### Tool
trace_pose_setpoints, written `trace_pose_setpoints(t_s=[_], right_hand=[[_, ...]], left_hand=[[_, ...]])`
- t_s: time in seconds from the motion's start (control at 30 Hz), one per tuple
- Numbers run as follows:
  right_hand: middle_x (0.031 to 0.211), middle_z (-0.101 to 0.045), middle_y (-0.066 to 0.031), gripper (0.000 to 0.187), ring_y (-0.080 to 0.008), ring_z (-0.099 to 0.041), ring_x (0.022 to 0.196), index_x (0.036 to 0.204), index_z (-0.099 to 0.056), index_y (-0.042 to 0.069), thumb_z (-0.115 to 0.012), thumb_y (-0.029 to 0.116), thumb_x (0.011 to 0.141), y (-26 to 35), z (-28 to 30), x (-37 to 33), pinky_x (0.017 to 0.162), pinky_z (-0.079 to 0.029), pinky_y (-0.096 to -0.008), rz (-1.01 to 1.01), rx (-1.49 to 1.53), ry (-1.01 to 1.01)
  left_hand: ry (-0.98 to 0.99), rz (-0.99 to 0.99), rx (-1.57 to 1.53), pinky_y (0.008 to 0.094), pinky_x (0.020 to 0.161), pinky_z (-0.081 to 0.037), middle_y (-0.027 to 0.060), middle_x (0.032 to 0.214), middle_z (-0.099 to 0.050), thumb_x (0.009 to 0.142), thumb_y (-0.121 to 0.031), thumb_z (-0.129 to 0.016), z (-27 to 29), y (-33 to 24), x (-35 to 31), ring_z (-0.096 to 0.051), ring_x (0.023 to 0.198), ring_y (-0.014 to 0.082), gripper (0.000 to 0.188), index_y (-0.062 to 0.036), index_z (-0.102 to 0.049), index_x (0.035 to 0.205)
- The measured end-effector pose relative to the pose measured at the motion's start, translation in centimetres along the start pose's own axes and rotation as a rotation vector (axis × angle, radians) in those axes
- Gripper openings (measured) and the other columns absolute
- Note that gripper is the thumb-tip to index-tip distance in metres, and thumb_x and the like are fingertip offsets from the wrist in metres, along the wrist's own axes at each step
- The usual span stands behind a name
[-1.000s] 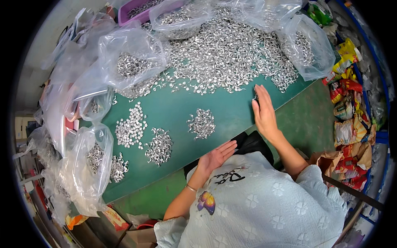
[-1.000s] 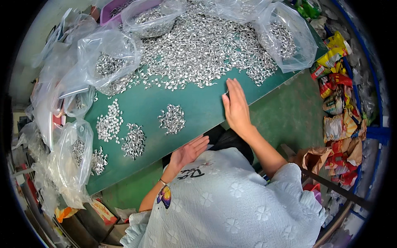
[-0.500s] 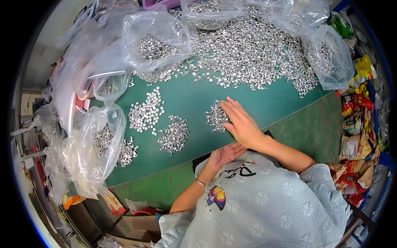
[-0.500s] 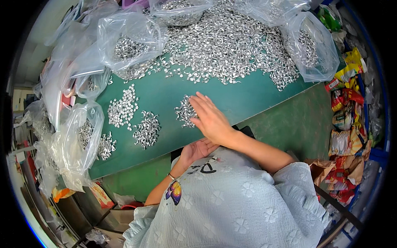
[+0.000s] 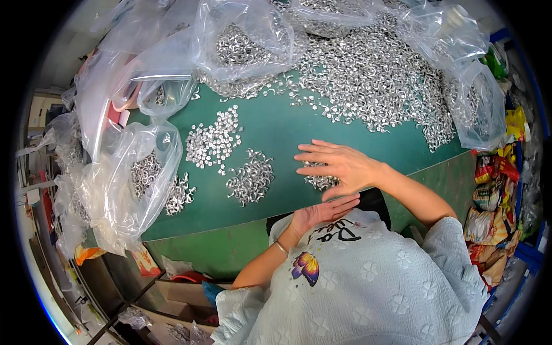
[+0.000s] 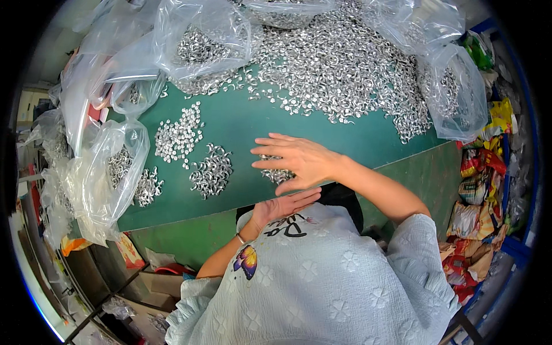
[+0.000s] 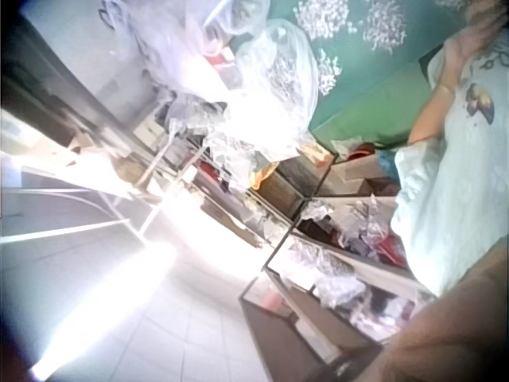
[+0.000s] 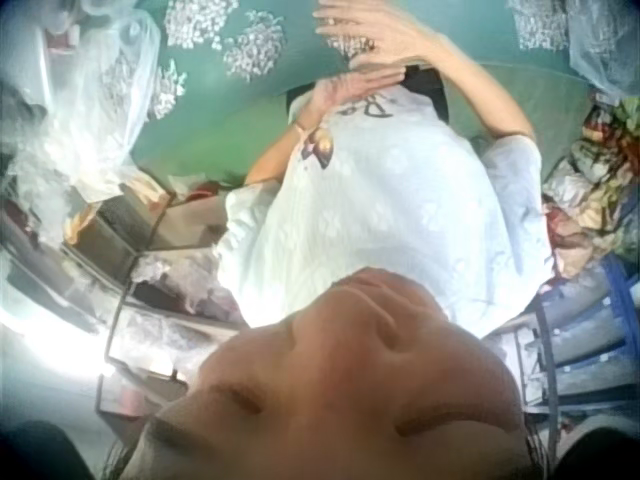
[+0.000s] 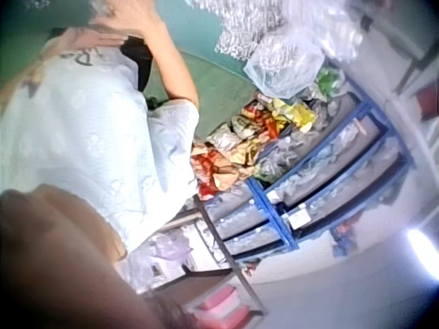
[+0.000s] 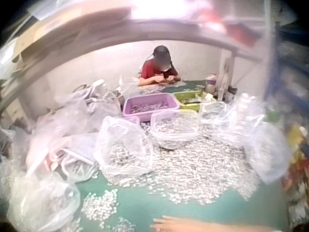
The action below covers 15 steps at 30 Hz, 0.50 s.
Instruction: The person sorts small silver star-shaped decorative items by hand, moving them from one pile to another and into a small plastic bowl on a work table.
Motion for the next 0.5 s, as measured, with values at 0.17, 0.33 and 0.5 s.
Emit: trace_pose_setpoints(t_s=[0.17, 0.33, 0.5], right_hand=[[0.145, -0.044, -0.0123, 0.066, -0.0327, -0.032, 0.140, 0.130, -0.056, 0.010, -0.069, 0.046, 0.077, 0.3, -0.6, 0.8, 0.115, -0.025, -0.0512, 0.078, -0.010, 0.097], [0.146, -0.042, -0.0126, 0.055, -0.0323, -0.034, 0.139, 0.125, -0.058, 0.008, -0.066, 0.042, 0.083, 1.3, -2.5, 0.0, 0.115, -0.027, -0.0507, 0.100, -0.031, 0.141], [0.140, -0.050, -0.0107, 0.043, -0.0299, -0.040, 0.136, 0.124, -0.057, 0.008, -0.058, 0.035, 0.091, 3.1, -3.9, -1.8, 0.114, -0.030, -0.0463, 0.108, -0.068, 0.089]], left_hand=[[-0.008, -0.043, -0.030, 0.0443, 0.112, -0.033, 0.0234, 0.150, -0.029, 0.096, -0.057, -0.031, 2.1, -0.8, 0.0, -0.034, 0.137, 0.0344, 0.076, 0.0004, -0.026, 0.146], [-0.031, -0.094, -0.005, 0.0448, 0.109, -0.036, 0.0225, 0.147, -0.034, 0.098, -0.052, -0.030, 3.7, -1.3, -0.5, -0.038, 0.134, 0.0336, 0.069, -0.0009, -0.031, 0.143], [-0.059, -0.109, 0.054, 0.0453, 0.107, -0.039, 0.0216, 0.144, -0.038, 0.100, -0.048, -0.030, 5.2, -1.3, -1.3, -0.042, 0.131, 0.0327, 0.062, -0.0022, -0.035, 0.141]])
Point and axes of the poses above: each hand's wrist, its own x-axis towards the middle knuckle, its own z-axis out of the back of the hand, y = z × x, the point moved 7 cm from there along x, towards the middle knuckle
